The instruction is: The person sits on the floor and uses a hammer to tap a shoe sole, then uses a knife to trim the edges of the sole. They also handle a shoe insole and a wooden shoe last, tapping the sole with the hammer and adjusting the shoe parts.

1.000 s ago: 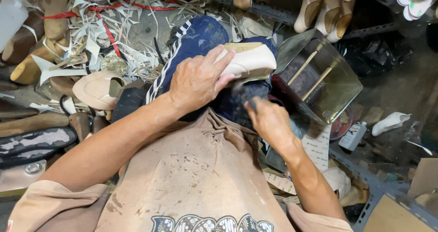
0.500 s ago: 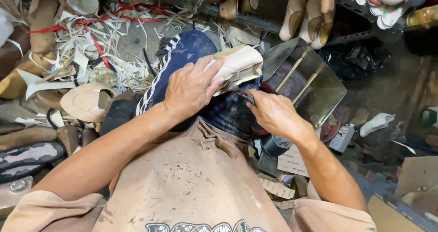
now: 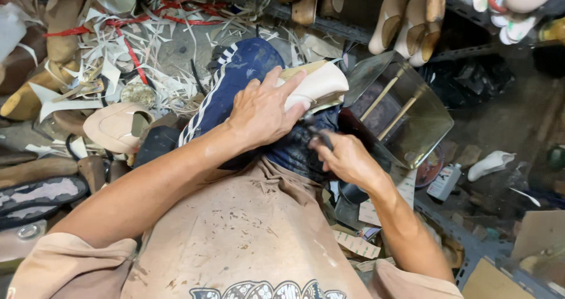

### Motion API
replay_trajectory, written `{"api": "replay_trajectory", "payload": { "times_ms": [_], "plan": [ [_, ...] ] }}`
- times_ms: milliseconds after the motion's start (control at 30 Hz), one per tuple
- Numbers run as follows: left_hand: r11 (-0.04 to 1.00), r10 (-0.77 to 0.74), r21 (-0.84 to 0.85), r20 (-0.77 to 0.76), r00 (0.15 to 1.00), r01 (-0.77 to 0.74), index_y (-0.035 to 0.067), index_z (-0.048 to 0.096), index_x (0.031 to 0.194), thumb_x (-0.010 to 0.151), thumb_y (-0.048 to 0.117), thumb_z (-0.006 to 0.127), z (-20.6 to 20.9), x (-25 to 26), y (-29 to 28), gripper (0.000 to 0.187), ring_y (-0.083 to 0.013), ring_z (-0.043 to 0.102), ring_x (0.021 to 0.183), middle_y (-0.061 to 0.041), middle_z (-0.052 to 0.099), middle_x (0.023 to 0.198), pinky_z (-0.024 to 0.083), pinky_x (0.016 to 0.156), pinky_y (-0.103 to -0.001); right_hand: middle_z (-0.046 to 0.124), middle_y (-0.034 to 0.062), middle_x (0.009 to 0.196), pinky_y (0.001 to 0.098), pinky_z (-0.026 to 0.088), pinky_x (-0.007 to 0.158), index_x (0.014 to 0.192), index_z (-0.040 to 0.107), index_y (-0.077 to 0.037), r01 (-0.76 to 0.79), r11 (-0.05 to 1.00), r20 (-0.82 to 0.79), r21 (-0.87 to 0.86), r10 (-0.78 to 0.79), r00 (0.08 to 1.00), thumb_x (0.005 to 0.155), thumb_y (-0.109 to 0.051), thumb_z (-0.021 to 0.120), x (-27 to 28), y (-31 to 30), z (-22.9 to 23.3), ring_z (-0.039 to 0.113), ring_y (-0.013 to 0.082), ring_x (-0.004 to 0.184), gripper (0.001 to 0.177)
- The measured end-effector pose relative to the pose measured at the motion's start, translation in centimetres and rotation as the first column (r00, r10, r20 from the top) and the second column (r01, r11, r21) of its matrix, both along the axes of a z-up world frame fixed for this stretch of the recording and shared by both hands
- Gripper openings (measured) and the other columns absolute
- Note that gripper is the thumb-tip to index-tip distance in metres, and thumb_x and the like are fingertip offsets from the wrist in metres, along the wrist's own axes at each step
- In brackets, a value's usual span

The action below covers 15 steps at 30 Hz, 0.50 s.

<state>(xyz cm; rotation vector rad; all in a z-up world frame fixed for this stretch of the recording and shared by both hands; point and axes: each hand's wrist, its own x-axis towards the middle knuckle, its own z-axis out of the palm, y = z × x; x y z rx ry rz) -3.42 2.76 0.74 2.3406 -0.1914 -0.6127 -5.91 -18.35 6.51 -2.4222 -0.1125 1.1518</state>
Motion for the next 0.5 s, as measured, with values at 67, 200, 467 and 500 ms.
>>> {"api": "replay_trajectory", "payload": {
  "times_ms": [67,200,467,500],
  "plan": [
    [0.998,0.038,-0.057,-0.027,0.999,-0.039,0.039,0.042,0.152,0.093,0.056,0.048,-0.8,1.0,-0.7,0.062,-0.0462,0.066,0.109,-0.013,0.053,0.142,0.056,0.087,-0.058,0.076,0.0161,0.082,0.0539,0.055,0.082,0.097,0.069,-0.01,-0.145,0.989,-0.023,-0.019,0.145,0.989,0.1,-0.034,0.055,-1.6,-1.1,-0.7,0.074,0.0401,0.09,0.027],
    [0.938,0.192,-0.246,-0.224,0.955,-0.246,0.04,0.045,0.153,0.095,0.059,0.045,-3.2,1.1,-0.5,0.061,-0.0475,0.063,0.12,-0.019,0.065,0.132,0.052,0.098,-0.058,0.07,0.025,0.11,0.0612,0.052,0.088,0.12,0.066,-0.006,-0.418,0.9,-0.144,0.123,0.433,0.89,0.098,-0.049,0.055,-4.4,-1.0,1.4,0.066,0.0505,0.104,0.05],
    [0.555,0.436,-0.423,-0.585,0.684,-0.716,0.023,0.042,0.157,0.091,0.05,0.049,-1.1,-4.6,-1.9,0.072,-0.0343,0.052,0.138,-0.016,0.053,0.15,0.043,0.112,-0.048,0.06,0.0217,0.124,0.0522,0.044,0.1,0.134,0.062,-0.006,0.052,0.998,0.837,-0.048,0.012,0.547,0.099,-0.024,0.067,19.0,-11.9,-8.4,0.058,0.0432,0.116,0.041],
    [0.466,0.412,-0.449,-0.652,0.636,-0.762,0.03,0.033,0.16,0.086,0.059,0.044,-1.5,-5.3,-2.2,0.081,-0.0217,0.048,0.145,-0.002,0.045,0.164,0.039,0.118,-0.041,0.05,0.0268,0.138,0.0535,0.036,0.107,0.144,0.052,0.002,0.195,0.975,0.907,-0.106,0.014,0.42,0.095,-0.023,0.067,23.6,-13.4,-11.0,0.05,0.0477,0.124,0.057]
  ]
}}
